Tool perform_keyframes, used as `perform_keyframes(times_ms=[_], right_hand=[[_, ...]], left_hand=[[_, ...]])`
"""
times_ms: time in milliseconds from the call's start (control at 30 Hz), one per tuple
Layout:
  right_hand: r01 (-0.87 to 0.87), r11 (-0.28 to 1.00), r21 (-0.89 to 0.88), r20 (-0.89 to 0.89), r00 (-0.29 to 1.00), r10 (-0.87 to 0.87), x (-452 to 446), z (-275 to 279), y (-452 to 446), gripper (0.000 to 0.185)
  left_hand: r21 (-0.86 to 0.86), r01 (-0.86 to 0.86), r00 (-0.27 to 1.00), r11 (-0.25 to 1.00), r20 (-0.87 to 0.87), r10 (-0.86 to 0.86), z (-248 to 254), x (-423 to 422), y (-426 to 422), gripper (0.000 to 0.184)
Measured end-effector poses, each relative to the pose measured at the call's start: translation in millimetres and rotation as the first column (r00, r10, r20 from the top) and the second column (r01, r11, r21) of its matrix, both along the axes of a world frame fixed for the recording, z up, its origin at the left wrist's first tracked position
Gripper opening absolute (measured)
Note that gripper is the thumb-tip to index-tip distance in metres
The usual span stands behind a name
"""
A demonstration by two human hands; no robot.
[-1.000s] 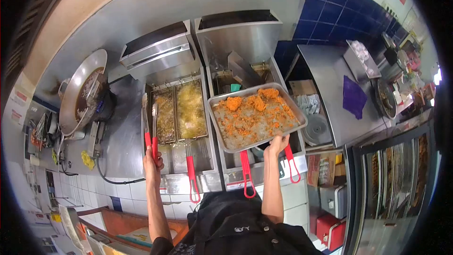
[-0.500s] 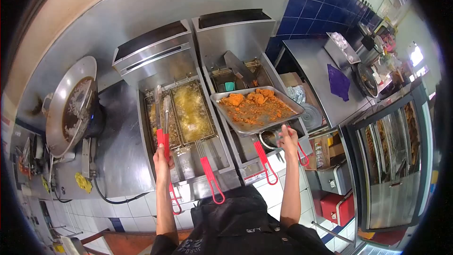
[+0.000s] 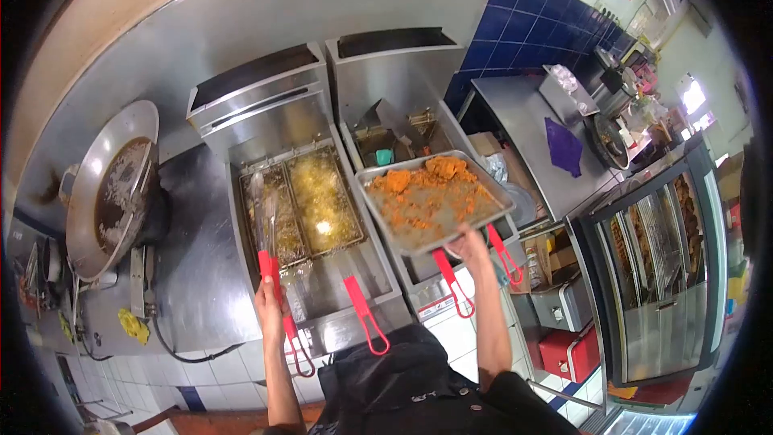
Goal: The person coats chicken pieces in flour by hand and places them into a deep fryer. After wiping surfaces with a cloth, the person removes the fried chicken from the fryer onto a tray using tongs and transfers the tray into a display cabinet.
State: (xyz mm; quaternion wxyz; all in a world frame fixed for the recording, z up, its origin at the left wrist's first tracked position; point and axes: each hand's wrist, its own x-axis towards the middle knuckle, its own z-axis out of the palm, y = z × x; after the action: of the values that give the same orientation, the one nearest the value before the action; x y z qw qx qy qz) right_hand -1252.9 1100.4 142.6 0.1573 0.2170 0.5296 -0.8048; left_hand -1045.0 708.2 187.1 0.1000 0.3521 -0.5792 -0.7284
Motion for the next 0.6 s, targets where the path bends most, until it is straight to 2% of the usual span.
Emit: perform_keyframes(times_ms=[100,200,233,267,333,367,400,467,500,533,600], right_hand=[[0.141,0.989,0.041,-0.043,0.989,-0.139,19.3,-2.6,-5.8,0.023],[0.195,0.981,-0.003,-0.051,0.979,-0.195,1.9,-19.2,1.9,0.022],[0.130,0.992,-0.009,-0.013,0.991,-0.130,-5.3,-22.8,6.0,0.027],[0.144,0.989,-0.012,-0.009,0.990,-0.144,-7.0,-27.0,10.2,0.027],[0.047,0.988,0.146,-0.065,0.997,-0.038,-7.1,-19.0,12.9,0.035],[-0.116,0.929,0.350,-0.055,0.988,0.144,-3.7,-6.5,28.7,0.045],[-0.100,0.934,0.344,-0.048,0.991,0.124,-5.2,2.7,32.8,0.045],[-0.200,0.779,0.594,0.065,0.977,0.202,-5.9,12.1,41.5,0.059],[-0.209,0.675,0.708,0.084,0.973,0.213,-5.9,17.2,46.3,0.059],[-0.207,0.679,0.704,0.086,0.974,0.209,-4.3,13.5,52.6,0.059],[0.050,0.428,0.903,-0.153,0.965,0.211,-3.6,7.0,66.3,0.056]], left_hand=[[0.022,0.000,1.000,1.000,0.013,-0.001,-0.7,-1.3,7.6,0.044],[0.036,-0.003,1.000,0.999,0.030,0.002,-1.1,-10.7,16.7,0.044],[0.049,0.003,1.000,0.999,0.028,-0.004,-2.1,-14.5,19.5,0.044],[0.058,0.008,1.000,0.998,0.029,-0.010,-1.9,-17.2,22.1,0.044],[0.043,0.006,1.000,0.999,0.016,-0.006,5.9,-27.1,37.5,0.044],[0.025,0.008,1.000,1.000,0.001,-0.008,11.2,-36.2,45.2,0.044],[0.019,0.028,1.000,0.999,0.008,-0.028,11.3,-40.3,47.8,0.044],[0.037,0.109,0.993,0.993,-0.046,-0.107,8.0,-46.2,54.7,0.043],[0.034,0.146,0.989,0.989,-0.040,-0.145,10.5,-48.6,58.5,0.042],[0.030,0.151,0.988,0.988,-0.036,-0.150,12.5,-51.0,65.1,0.042],[-0.070,0.146,0.988,0.987,-0.029,-0.148,14.8,-57.8,87.3,0.039]])
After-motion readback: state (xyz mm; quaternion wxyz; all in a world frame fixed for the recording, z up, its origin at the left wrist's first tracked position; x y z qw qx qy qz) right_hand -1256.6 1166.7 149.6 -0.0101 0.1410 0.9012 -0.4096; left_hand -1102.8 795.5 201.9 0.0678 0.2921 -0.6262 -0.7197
